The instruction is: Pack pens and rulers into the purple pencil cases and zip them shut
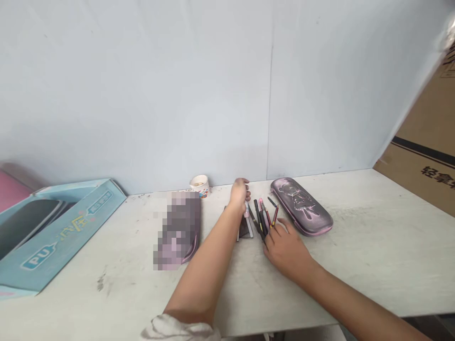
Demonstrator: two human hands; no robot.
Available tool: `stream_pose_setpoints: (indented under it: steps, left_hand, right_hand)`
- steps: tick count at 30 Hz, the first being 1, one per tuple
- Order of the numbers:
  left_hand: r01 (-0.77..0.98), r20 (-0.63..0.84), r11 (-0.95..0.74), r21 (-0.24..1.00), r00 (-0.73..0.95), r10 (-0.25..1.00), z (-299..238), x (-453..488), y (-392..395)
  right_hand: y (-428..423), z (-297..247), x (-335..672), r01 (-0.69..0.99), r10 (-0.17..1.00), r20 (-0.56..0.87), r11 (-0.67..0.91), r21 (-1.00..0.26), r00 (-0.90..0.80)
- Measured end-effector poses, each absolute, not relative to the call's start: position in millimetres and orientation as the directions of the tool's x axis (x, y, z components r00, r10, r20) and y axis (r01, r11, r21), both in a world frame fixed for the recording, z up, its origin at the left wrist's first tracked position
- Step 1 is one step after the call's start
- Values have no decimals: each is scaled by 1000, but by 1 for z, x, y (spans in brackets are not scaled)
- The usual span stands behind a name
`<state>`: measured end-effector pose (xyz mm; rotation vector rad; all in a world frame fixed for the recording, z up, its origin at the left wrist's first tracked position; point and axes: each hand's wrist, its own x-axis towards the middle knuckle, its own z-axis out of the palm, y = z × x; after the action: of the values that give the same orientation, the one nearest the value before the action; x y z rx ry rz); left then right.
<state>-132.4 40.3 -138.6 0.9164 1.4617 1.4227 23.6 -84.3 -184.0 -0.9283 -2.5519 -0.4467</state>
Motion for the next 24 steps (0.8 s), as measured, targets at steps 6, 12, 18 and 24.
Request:
stream_pose_setpoints:
  steps: [6, 12, 18, 24]
  left_hand:
    - [537, 53, 27, 843, -132, 990, -166, -127, 43]
    - [869, 8, -73, 489, 79, 997, -160, -131, 32]
    - [943, 30, -154, 296, 152, 988, -156, -125, 22]
    - [939, 106, -212, 271, 190, 976, -143, -129, 10]
  right_hand:
    - [-59, -175, 19, 799, 755, 305, 601, 36, -581]
    - [-57, -167, 20, 859, 853, 146, 511, -34, -501]
    - [-54, -169, 25, 876, 875, 84, 481, -33, -477]
    - [-50, -167, 40, 894, 881, 247, 437, -97, -404]
